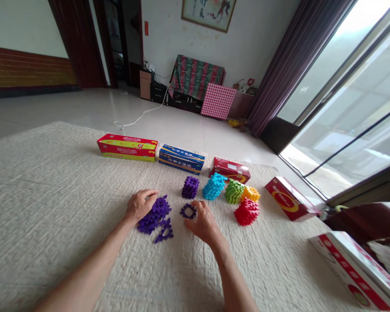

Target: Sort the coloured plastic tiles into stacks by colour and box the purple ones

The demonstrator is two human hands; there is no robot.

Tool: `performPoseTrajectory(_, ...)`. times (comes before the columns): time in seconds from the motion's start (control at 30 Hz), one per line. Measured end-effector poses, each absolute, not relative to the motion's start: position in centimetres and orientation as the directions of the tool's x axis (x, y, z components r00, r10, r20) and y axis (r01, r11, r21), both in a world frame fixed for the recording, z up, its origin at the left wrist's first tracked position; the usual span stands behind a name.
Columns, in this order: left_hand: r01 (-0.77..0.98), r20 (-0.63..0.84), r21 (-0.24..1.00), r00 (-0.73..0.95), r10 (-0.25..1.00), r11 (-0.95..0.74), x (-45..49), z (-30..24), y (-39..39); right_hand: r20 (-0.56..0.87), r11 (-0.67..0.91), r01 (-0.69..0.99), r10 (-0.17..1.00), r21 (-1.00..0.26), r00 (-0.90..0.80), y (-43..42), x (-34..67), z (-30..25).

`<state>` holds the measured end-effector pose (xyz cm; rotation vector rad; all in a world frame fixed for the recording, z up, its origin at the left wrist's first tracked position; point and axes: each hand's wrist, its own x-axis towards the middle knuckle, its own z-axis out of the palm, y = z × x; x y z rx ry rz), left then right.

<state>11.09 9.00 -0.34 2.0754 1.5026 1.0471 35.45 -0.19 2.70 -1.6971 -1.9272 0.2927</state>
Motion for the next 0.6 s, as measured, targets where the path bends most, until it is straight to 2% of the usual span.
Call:
performPoseTrajectory(0.4, 0.631, 0.362, 0.682, 0.145, 0.921, -0.368, 11.08, -0.26, 9.01, 0.272, 0.224, 0.856, 0.957, -0.466, -0.102, -0.55, 35.29, 3.10)
performPoseTrajectory(0.6, 0.591, 0.338, 0.737, 0.094, 0.936, -0.326, 11.02, -0.45, 9.19, 0.448, 0.345, 0.834, 0.884, -0.431, -0.135, -0.05, 35.01, 2.90)
